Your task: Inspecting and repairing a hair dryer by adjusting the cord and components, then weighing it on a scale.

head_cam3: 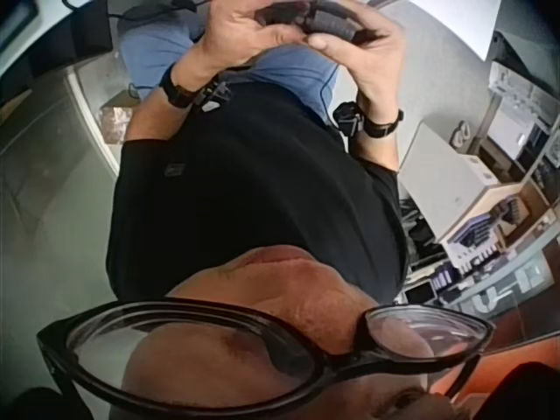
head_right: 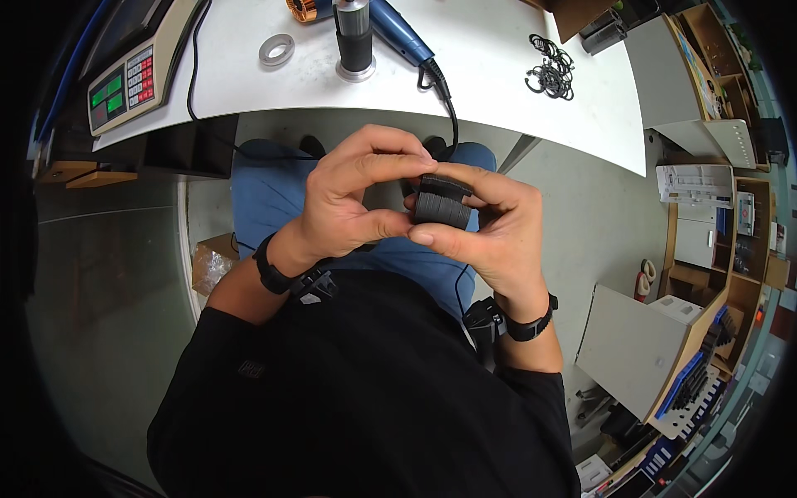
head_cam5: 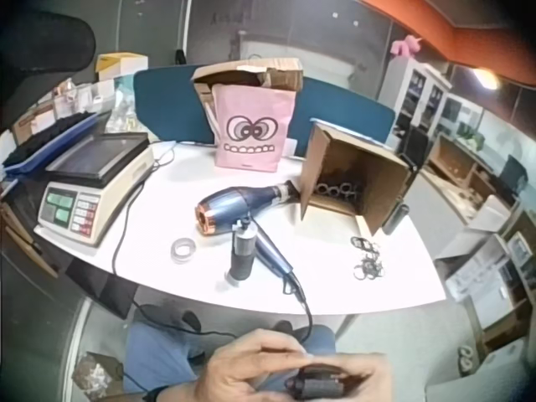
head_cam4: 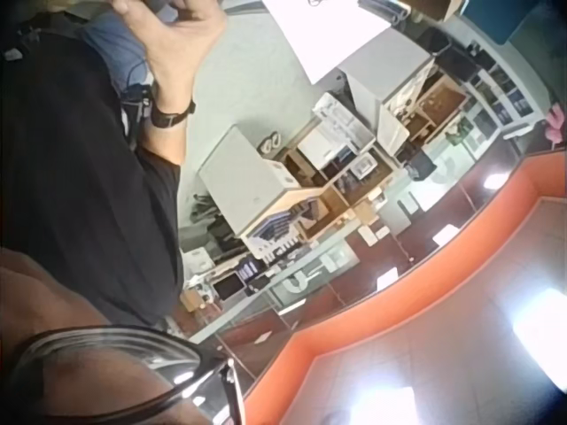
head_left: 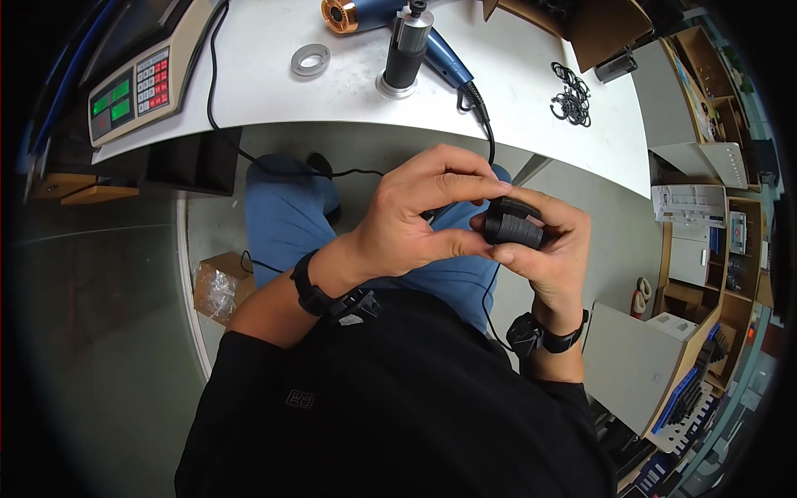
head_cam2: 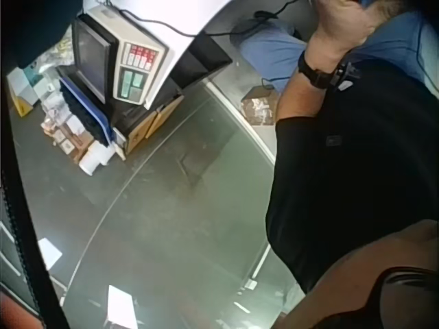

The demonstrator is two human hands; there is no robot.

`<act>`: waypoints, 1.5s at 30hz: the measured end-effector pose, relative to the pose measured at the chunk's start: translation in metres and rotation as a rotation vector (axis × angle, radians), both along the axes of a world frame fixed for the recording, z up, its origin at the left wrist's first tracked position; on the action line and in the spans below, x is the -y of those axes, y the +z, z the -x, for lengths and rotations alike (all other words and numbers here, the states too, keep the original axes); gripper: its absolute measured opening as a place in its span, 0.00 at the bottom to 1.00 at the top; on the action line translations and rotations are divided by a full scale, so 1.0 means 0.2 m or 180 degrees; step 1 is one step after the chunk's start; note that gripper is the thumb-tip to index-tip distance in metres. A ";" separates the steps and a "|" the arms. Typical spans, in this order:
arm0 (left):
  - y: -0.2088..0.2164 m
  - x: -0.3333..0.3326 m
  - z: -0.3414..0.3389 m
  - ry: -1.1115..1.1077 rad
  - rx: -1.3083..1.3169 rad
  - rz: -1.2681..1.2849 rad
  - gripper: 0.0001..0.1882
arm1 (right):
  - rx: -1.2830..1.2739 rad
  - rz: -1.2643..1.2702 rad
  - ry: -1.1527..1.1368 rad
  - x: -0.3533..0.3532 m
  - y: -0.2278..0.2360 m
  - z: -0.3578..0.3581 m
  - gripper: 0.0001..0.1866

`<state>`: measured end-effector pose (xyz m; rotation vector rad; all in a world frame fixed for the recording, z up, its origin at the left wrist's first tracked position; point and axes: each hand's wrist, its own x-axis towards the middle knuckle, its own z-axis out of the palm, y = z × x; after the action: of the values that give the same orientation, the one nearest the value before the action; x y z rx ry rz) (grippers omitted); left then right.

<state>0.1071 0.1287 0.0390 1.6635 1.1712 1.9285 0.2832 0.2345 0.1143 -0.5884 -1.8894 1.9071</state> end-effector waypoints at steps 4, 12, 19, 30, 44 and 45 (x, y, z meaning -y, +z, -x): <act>-0.02 -0.01 -0.01 0.0073 0.0010 -0.0013 0.31 | -0.0060 0.0070 0.0039 -0.01 -0.02 0.00 0.28; -0.02 -0.02 -0.01 0.0157 -0.0106 0.0042 0.32 | 0.0059 0.0329 -0.0034 -0.03 -0.02 0.00 0.27; -0.02 -0.04 -0.01 0.0051 -0.0033 0.0077 0.33 | -0.0008 0.0278 -0.0037 -0.05 -0.02 0.01 0.26; -0.05 -0.09 0.36 0.1893 -0.0814 -0.0194 0.26 | 0.1291 -0.2777 -0.0389 -0.60 0.06 0.17 0.22; -0.11 -0.21 0.54 0.2316 -0.1510 0.0813 0.36 | 0.2575 -0.3930 0.0990 -0.88 0.03 0.63 0.20; -0.11 -0.21 0.54 0.2333 -0.1496 0.0828 0.36 | 0.2630 -0.3833 0.1029 -0.88 0.04 0.64 0.20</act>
<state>-0.0005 0.1708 0.0178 1.7327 2.3673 1.6371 0.1559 0.4112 0.1214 -0.6814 -3.2507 0.2664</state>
